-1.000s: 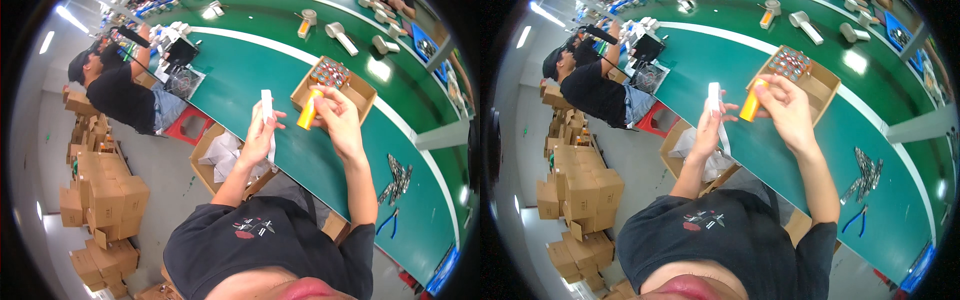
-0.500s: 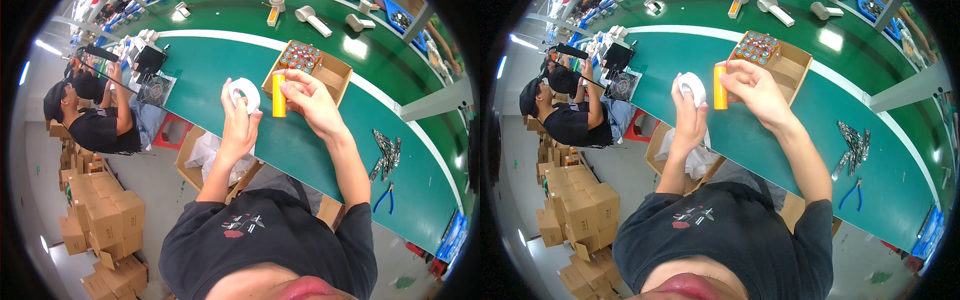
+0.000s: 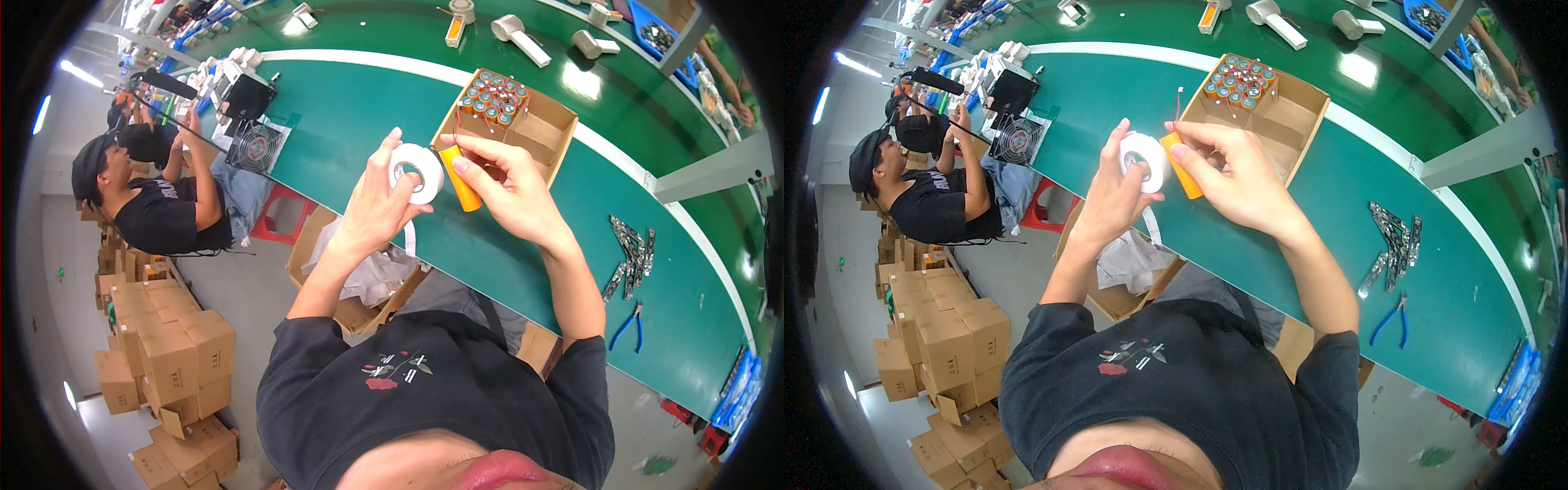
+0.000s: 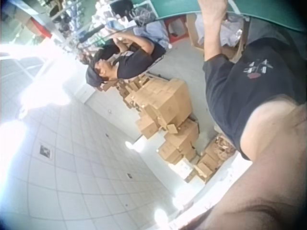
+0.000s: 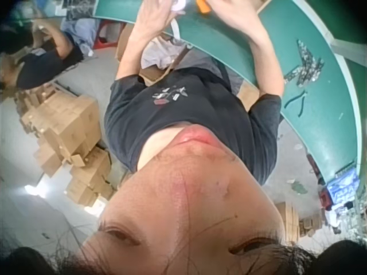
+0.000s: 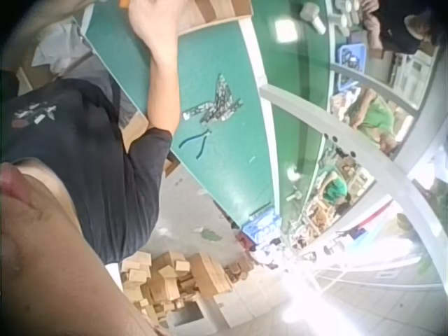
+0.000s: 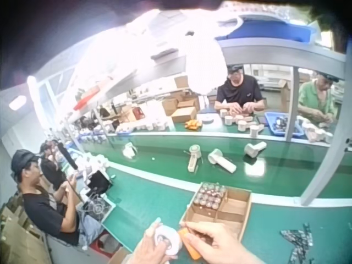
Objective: The person assembles handheld portable fans by hand, installing motors and batteries into fan housings and applying tape to secure the components.
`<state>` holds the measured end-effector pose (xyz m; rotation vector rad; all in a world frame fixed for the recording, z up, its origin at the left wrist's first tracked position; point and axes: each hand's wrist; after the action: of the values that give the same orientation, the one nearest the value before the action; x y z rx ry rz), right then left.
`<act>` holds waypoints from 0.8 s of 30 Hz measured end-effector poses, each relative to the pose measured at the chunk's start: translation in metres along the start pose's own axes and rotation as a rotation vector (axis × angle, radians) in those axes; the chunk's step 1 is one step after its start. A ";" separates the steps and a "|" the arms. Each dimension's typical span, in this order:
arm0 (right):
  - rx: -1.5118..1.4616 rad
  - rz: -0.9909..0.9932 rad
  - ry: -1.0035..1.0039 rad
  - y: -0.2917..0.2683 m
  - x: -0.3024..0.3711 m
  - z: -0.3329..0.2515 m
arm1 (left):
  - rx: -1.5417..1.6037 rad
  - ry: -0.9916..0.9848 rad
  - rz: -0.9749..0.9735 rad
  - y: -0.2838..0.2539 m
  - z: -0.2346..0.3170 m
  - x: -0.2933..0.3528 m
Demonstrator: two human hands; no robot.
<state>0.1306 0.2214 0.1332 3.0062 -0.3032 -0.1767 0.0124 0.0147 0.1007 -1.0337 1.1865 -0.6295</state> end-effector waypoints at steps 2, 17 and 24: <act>0.028 -0.011 0.015 0.000 0.000 0.000 | 0.004 0.023 -0.009 -0.001 -0.003 -0.001; 0.127 -0.021 -0.057 -0.003 0.004 -0.005 | -0.020 0.179 -0.117 0.000 -0.002 -0.004; 0.190 -0.168 -0.020 -0.016 0.004 -0.009 | -0.032 0.151 -0.218 -0.003 0.009 -0.001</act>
<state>0.1386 0.2376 0.1399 3.2205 -0.0712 -0.2037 0.0213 0.0170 0.1036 -1.1688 1.2271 -0.8741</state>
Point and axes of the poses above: each hand's wrist, its own x-axis away from the middle knuckle, its own y-axis out of the palm, z = x × y, and after that the axes turned 13 degrees about -x, right-handed
